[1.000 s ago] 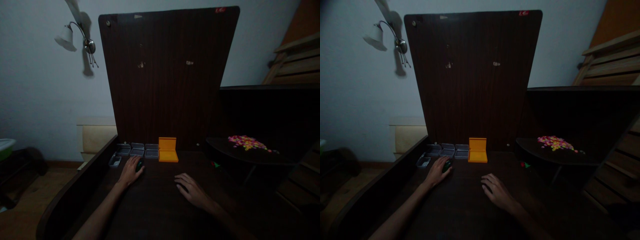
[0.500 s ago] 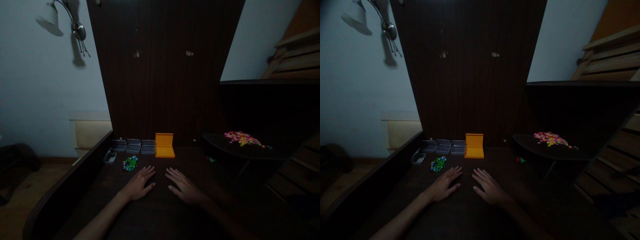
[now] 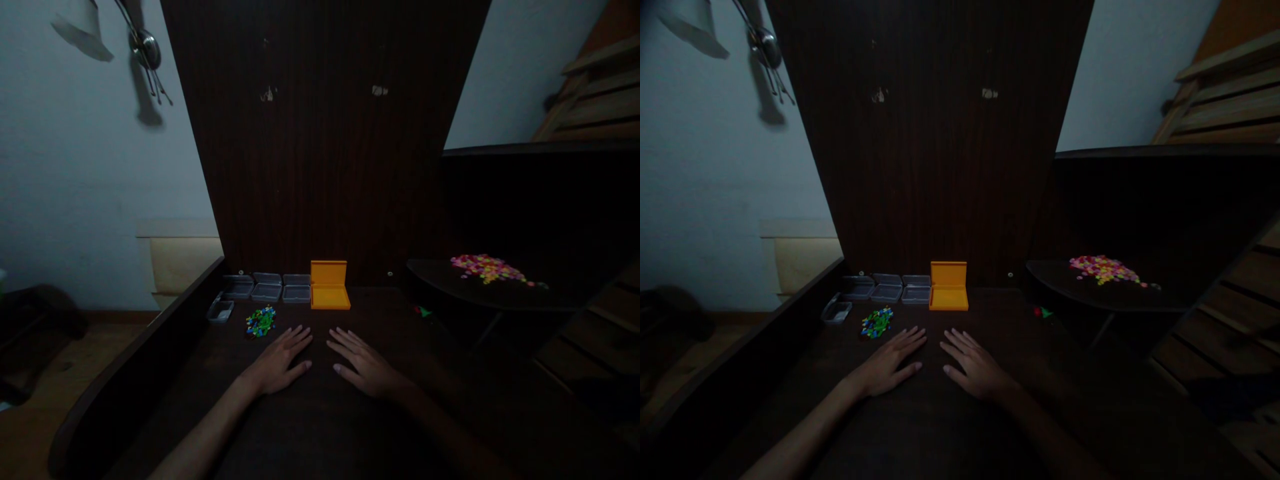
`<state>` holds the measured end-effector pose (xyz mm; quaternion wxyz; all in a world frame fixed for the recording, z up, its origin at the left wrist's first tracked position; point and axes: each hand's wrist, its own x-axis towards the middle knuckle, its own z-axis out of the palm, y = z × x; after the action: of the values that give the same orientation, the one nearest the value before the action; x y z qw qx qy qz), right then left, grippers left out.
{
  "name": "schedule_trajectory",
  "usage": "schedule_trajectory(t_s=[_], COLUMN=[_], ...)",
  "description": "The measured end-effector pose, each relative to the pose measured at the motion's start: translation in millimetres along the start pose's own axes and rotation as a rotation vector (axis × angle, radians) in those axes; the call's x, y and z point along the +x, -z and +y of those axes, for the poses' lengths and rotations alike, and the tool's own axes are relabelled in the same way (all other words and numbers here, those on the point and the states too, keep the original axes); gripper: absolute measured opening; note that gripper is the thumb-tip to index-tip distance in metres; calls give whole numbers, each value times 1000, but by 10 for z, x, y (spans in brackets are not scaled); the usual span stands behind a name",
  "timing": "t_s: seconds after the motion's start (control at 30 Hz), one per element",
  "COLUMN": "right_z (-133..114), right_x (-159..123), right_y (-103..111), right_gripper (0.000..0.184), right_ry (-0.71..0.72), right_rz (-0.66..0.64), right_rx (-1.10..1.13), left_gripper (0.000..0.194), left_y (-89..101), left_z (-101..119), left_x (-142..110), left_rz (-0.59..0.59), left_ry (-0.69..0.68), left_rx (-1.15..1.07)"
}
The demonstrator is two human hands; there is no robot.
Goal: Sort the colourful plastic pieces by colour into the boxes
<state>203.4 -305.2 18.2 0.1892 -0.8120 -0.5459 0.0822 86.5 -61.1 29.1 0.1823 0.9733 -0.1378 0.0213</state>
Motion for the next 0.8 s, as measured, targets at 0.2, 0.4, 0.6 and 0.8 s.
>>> schedule_trajectory(t_s=[0.2, 0.4, 0.6, 0.8], right_z=[-3, -16, 51, 527], right_x=[-10, -24, 7, 55], right_y=[30, 55, -22, -411], right_gripper=[61, 60, 62, 63], right_ry=[10, -5, -26, 86], right_rz=[-46, -50, -44, 91], right_rx=[12, 2, -45, -156], left_gripper=[60, 61, 63, 65], left_y=[17, 35, 14, 22], left_z=[13, 9, 10, 76], left_x=[-1, 4, -7, -18], left_rz=[-6, -27, -30, -43], left_ry=[4, 0, -7, 4], left_rx=[-13, -36, -51, -39])
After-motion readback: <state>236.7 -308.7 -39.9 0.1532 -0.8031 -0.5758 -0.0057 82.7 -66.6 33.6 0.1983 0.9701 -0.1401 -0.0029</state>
